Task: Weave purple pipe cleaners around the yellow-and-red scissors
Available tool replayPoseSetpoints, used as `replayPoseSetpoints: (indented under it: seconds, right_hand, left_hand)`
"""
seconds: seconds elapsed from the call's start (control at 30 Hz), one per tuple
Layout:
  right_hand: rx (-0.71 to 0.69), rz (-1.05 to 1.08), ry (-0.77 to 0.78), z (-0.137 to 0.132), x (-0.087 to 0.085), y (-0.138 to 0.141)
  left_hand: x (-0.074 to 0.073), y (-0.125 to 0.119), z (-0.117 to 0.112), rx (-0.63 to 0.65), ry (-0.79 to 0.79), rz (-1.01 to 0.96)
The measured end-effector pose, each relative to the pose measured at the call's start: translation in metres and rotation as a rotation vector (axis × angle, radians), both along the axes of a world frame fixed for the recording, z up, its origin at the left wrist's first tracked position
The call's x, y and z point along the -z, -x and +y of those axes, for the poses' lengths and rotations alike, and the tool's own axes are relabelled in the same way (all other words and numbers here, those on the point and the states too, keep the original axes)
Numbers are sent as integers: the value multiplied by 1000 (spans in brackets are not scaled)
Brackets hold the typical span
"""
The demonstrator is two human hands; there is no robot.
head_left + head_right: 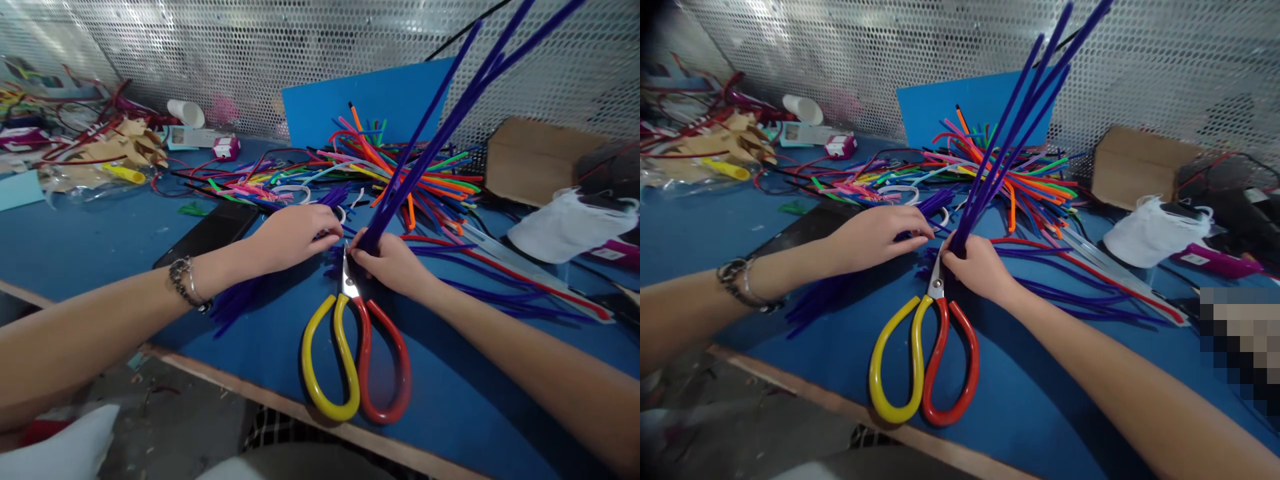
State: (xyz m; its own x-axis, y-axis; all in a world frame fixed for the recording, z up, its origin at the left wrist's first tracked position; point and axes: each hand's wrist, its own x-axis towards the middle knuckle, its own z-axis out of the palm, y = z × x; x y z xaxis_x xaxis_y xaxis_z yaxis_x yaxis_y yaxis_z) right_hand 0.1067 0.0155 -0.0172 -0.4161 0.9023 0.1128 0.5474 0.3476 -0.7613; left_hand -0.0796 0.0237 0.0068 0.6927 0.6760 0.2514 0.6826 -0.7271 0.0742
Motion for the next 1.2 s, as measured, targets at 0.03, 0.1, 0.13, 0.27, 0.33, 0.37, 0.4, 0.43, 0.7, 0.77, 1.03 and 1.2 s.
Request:
replayPoseSetpoints:
  seconds: [0.03, 0.1, 0.13, 0.27, 0.33, 0.37, 0.4, 0.43, 0.7, 0.77, 1.03, 1.2]
  right_hand:
    - [-1, -1, 1, 0, 0, 0]
    - [2, -6, -2, 0, 0, 0]
    - [5, -9, -6, -1, -1, 0]
    - [13, -16, -6, -1, -2, 1]
    - [10, -19, 2, -1, -2, 1]
    - [10, -20, 4, -1, -2, 1]
    - [12, -18, 3, -1, -2, 1]
    - [16, -13, 2, -1, -2, 1]
    - [17, 1, -6, -1, -1, 1]
    - [23, 15, 7, -1, -1, 1]
    - [23, 23, 6, 0, 0, 1]
    - [17, 33, 14, -1, -1, 2]
  left_hand:
    - [3, 0, -2, 22, -15, 7]
    - [10, 1, -5, 67, -36, 46]
    - [13, 0, -6, 91, -58, 72]
    - [20, 3, -9, 204, -269, 124]
    - [21, 6, -11, 231, -360, 120]
    - [20, 8, -12, 238, -389, 121]
    - [20, 10, -13, 245, -417, 130]
    - [20, 11, -13, 251, -447, 144]
    - [18, -2, -12, 328, -701, 233]
    - [17, -6, -11, 366, -725, 264]
    - [16, -7, -10, 498, -944, 303]
    - [8, -15, -16, 444, -753, 517]
